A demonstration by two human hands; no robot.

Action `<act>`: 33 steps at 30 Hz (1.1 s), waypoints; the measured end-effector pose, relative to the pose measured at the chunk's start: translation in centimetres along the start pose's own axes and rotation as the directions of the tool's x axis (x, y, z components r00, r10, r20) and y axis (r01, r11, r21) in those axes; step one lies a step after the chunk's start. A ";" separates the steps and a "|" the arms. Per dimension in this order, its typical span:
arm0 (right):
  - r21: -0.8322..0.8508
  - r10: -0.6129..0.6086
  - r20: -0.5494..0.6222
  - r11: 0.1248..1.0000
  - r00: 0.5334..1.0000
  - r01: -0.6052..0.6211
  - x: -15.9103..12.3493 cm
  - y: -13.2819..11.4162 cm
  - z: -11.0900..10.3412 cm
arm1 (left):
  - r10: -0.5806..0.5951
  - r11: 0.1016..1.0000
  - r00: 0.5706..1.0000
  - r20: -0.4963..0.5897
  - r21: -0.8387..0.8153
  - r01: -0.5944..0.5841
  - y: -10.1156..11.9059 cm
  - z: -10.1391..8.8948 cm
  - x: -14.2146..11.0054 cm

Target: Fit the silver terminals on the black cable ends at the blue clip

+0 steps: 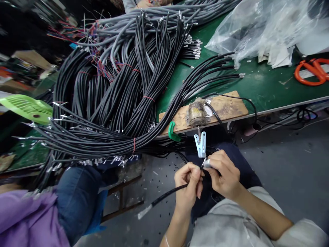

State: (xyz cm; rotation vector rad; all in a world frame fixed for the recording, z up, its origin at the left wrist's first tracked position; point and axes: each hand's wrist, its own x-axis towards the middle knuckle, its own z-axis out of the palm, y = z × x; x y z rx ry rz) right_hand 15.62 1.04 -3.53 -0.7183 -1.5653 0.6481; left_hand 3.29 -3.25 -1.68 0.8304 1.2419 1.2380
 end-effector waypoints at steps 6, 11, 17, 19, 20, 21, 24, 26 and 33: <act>0.206 0.213 0.032 0.955 0.977 -0.215 -0.1 -0.1 -1.6 | 0.153 0.956 0.988 -0.026 0.257 -0.141 0.8 -0.7 0.5; 0.316 0.520 0.147 0.782 0.842 -0.538 0.9 -0.2 -1.9 | 0.262 0.886 0.965 -0.002 0.398 -0.239 0.9 -0.6 0.6; 0.137 0.435 0.046 0.889 0.899 -0.437 0.3 -0.7 -1.4 | 0.294 0.858 0.956 -0.020 0.447 -0.254 0.9 -0.2 0.3; 0.112 0.435 0.084 0.890 0.897 -0.442 0.2 -0.4 -1.5 | 0.274 0.877 0.961 -0.022 0.416 -0.240 0.9 -0.3 0.2; 0.113 0.451 0.099 0.881 0.887 -0.460 0.2 -0.2 -1.6 | 0.259 0.889 0.966 -0.021 0.396 -0.230 0.9 -0.4 0.2; 0.117 0.469 0.104 0.870 0.877 -0.479 0.3 0.0 -1.7 | 0.242 0.901 0.970 -0.018 0.374 -0.218 0.8 -0.5 0.3; 0.133 0.466 0.103 0.869 0.879 -0.476 0.8 0.4 -2.1 | 0.190 0.932 0.982 -0.004 0.315 -0.179 0.7 -0.8 0.3; 0.133 0.416 0.145 0.891 0.898 -0.434 1.3 0.3 -2.2 | 0.176 0.939 0.984 0.000 0.299 -0.167 0.6 -0.8 0.4; 0.031 0.224 0.239 0.971 0.945 -0.238 2.0 -0.1 -1.7 | 0.114 0.961 0.993 0.011 0.254 -0.113 0.9 -0.4 0.5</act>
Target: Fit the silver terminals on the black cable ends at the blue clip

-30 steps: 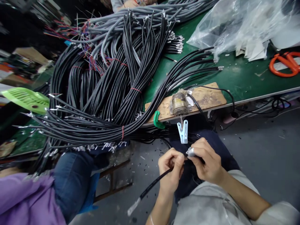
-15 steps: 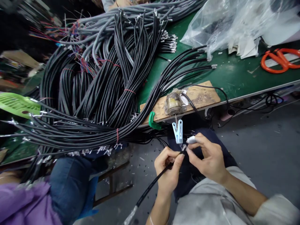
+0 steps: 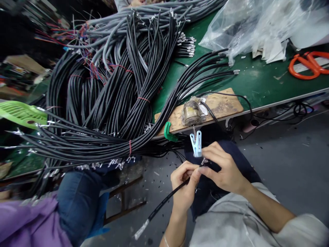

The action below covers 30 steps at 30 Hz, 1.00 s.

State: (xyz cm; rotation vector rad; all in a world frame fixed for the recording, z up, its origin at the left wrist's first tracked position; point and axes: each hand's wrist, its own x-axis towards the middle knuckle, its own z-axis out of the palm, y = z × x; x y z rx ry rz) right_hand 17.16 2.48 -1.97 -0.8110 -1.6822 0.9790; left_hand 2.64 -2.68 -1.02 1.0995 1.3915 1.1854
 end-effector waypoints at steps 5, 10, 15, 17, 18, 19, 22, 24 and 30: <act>-0.050 -0.042 -0.038 0.998 0.998 0.040 -0.2 0.2 0.5 | -0.108 0.992 0.994 0.005 0.063 0.108 0.5 -0.1 -0.2; -0.130 -0.044 -0.012 0.991 0.999 0.042 -0.3 0.3 0.7 | -0.042 0.989 0.998 -0.048 0.142 0.048 0.4 0.2 -0.4; -0.494 -0.258 -0.120 0.853 0.959 0.168 -1.2 0.7 1.5 | 0.024 0.979 0.994 -0.103 0.203 -0.002 0.1 0.8 -0.7; -0.471 -0.278 -0.110 0.860 0.954 0.197 -1.5 0.9 1.5 | 0.010 0.984 0.992 -0.124 0.180 0.012 0.1 0.8 -0.7; -0.428 -0.264 -0.102 0.882 0.959 0.198 -1.6 1.0 1.4 | -0.010 0.988 0.992 -0.128 0.154 0.030 0.2 0.7 -0.7; -0.372 -0.233 -0.100 0.911 0.967 0.181 -1.7 1.1 1.2 | -0.038 0.991 0.991 -0.126 0.121 0.053 0.2 0.6 -0.7; -0.188 -0.063 -0.142 0.982 0.988 0.036 -1.6 1.3 0.6 | -0.114 0.992 0.987 -0.111 0.039 0.119 0.2 0.2 -0.6; -0.101 0.028 -0.163 0.994 0.986 -0.045 -1.3 1.1 0.4 | -0.131 0.991 0.986 -0.108 0.018 0.133 0.1 0.1 -0.6; 0.002 0.027 -0.016 1.000 1.000 -0.027 -0.3 0.2 0.8 | -0.140 0.990 0.988 -0.064 0.003 0.141 0.0 0.0 -0.3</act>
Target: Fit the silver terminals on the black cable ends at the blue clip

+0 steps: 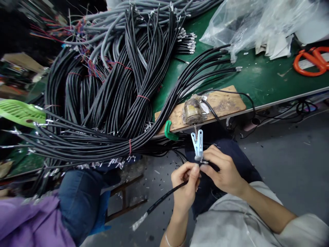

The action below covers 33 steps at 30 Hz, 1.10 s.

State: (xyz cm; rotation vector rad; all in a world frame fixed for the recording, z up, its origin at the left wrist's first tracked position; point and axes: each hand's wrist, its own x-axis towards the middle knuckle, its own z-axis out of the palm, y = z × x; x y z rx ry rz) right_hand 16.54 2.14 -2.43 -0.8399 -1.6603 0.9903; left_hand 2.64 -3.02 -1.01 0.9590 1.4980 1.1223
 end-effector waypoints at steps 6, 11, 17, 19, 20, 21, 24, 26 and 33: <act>0.484 0.181 0.243 0.829 0.953 -0.281 -0.3 0.4 0.3 | 0.180 0.974 0.919 0.350 0.066 -0.216 1.1 -1.6 1.8; 0.599 0.389 0.582 0.389 0.714 -0.700 0.6 1.6 -0.1 | 0.353 0.925 0.880 0.317 0.023 -0.379 0.9 -1.4 2.6; 0.601 0.513 0.312 0.546 0.800 -0.584 4.4 2.2 -1.3 | 0.386 0.914 0.896 0.217 0.039 -0.403 0.4 -1.3 2.0; 0.599 0.443 0.272 0.617 0.854 -0.511 5.5 1.9 -1.1 | 0.413 0.907 0.894 0.171 0.011 -0.421 0.5 -1.4 2.1; 0.597 0.400 0.271 0.643 0.875 -0.479 5.8 1.7 -0.9 | 0.431 0.901 0.891 0.141 -0.008 -0.434 0.6 -1.4 2.2; 0.601 0.367 0.272 0.657 0.890 -0.455 6.0 1.4 -0.6 | 0.447 0.894 0.888 0.111 -0.026 -0.447 0.6 -1.3 2.3; 0.659 0.341 0.290 0.607 0.894 -0.445 6.1 1.1 0.0 | 0.459 0.888 0.887 0.045 -0.059 -0.456 0.7 -1.0 2.9; 0.723 0.351 0.318 0.510 0.881 -0.465 5.9 1.0 0.4 | 0.444 0.895 0.895 0.048 -0.068 -0.441 0.5 -0.7 3.3; 0.845 0.325 0.400 0.233 0.857 -0.482 5.6 1.3 1.3 | 0.364 0.930 0.924 0.114 -0.091 -0.356 -0.1 -0.4 3.6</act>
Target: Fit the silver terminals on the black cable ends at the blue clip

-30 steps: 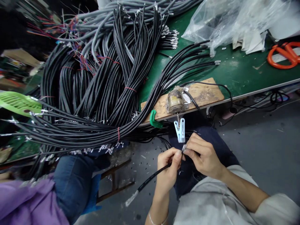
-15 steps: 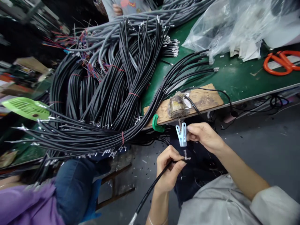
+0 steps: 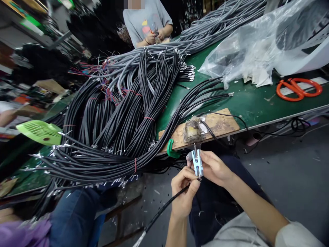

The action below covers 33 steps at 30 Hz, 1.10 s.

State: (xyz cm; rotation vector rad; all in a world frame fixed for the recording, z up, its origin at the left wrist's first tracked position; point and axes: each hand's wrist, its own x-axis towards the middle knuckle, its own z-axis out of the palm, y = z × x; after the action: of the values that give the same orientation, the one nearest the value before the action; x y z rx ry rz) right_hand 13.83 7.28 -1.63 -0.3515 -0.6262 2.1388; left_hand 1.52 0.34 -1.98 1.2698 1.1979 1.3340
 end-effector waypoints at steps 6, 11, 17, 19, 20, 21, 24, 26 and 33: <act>-0.051 0.000 -0.071 0.999 0.997 -0.004 -0.7 0.8 -2.9 | -0.061 0.997 0.998 0.030 -0.050 0.062 0.4 0.2 -0.4; -0.289 -0.091 -0.158 0.957 0.983 0.042 -3.0 0.6 -4.8 | -0.072 0.982 0.990 0.119 -0.167 0.091 0.2 -0.3 -1.2; -0.465 -0.056 -0.005 0.884 0.998 0.047 -5.1 0.7 -2.4 | -0.219 0.957 0.943 0.251 -0.134 0.258 0.1 -0.8 -1.7; -0.551 -0.080 0.076 0.828 0.994 0.109 -5.5 0.7 -1.5 | -0.372 0.920 0.870 0.324 0.000 0.393 0.2 -0.7 -1.7; -0.618 -0.106 0.097 0.773 0.990 0.144 -5.7 0.6 -1.1 | -0.453 0.888 0.830 0.326 0.083 0.452 0.2 -0.7 -1.7; -0.692 -0.154 0.103 0.698 0.983 0.182 -5.8 0.5 -0.7 | -0.522 0.852 0.794 0.310 0.159 0.499 0.0 -0.6 -1.7; -0.858 -0.372 0.135 0.420 0.919 0.296 -6.1 0.4 0.1 | -0.622 0.774 0.742 0.250 0.341 0.534 -0.7 -0.6 -2.2; -0.881 -0.469 0.202 0.296 0.860 0.369 -6.2 0.5 0.3 | -0.626 0.754 0.739 0.248 0.433 0.493 -1.1 -0.7 -2.7; -0.887 -0.438 0.192 0.305 0.878 0.346 -6.7 0.8 0.0 | -0.475 0.864 0.864 0.168 0.275 0.421 -0.1 -0.8 -3.5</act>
State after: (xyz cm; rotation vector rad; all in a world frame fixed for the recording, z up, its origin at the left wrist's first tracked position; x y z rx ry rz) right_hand 17.29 1.48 -1.95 -0.7754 -1.6486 1.0845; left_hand 0.93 -3.18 -2.44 1.1665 1.4032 0.6989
